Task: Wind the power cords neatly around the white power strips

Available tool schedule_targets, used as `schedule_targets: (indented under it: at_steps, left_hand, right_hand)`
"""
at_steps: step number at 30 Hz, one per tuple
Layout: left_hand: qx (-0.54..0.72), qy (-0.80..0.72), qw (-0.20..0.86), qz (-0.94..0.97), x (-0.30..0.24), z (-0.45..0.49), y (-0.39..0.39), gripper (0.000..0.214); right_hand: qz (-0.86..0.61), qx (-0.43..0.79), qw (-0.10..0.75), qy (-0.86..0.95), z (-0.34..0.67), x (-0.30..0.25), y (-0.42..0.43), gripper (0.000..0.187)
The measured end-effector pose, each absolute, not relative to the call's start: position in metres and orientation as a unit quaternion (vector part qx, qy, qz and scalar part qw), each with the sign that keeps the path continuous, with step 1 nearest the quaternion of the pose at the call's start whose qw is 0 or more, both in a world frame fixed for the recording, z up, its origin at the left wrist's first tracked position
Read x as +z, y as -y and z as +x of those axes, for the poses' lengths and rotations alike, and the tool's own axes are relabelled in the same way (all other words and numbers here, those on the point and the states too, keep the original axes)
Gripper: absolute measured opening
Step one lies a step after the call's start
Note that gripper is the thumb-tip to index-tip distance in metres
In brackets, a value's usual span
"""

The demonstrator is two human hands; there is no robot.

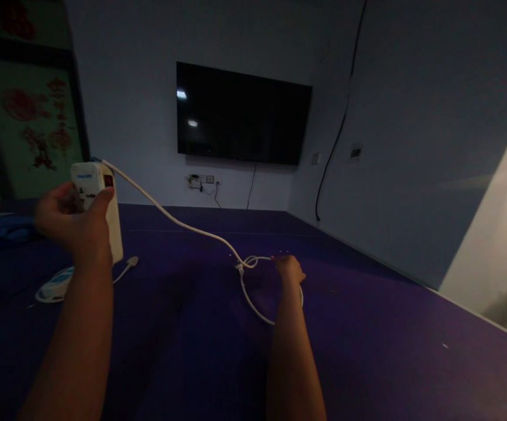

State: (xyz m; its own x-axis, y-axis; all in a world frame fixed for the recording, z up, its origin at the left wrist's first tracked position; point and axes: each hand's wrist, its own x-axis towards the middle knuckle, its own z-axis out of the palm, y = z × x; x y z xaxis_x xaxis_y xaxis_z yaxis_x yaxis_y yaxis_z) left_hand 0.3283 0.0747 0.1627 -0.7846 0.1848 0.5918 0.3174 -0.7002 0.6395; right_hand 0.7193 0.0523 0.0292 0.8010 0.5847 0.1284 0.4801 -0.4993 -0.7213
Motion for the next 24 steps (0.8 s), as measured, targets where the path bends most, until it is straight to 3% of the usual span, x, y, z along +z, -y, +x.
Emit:
schedule_targets:
  at_steps: [9, 14, 20, 24]
  left_hand:
    - [-0.852, 0.367, 0.011, -0.373, 0.165, 0.339, -0.069, 0.06]
    - [-0.838, 0.399, 0.015, -0.371, 0.167, 0.343, -0.063, 0.059]
    - [-0.838, 0.4, 0.004, -0.372, 0.168, 0.344, -0.061, 0.059]
    - [-0.83, 0.384, 0.001, -0.405, 0.166, 0.348, -0.06, 0.057]
  right_hand:
    - [-0.729, 0.08, 0.641, 0.228, 0.725, 0.045, -0.062, 0.046]
    - [-0.637, 0.117, 0.75, 0.138, 0.724, 0.055, -0.061, 0.032]
    - [-0.586, 0.149, 0.795, 0.059, 0.73, 0.05, -0.06, 0.021]
    - [-0.586, 0.155, 0.789, 0.098, 0.736, 0.036, -0.06, 0.021]
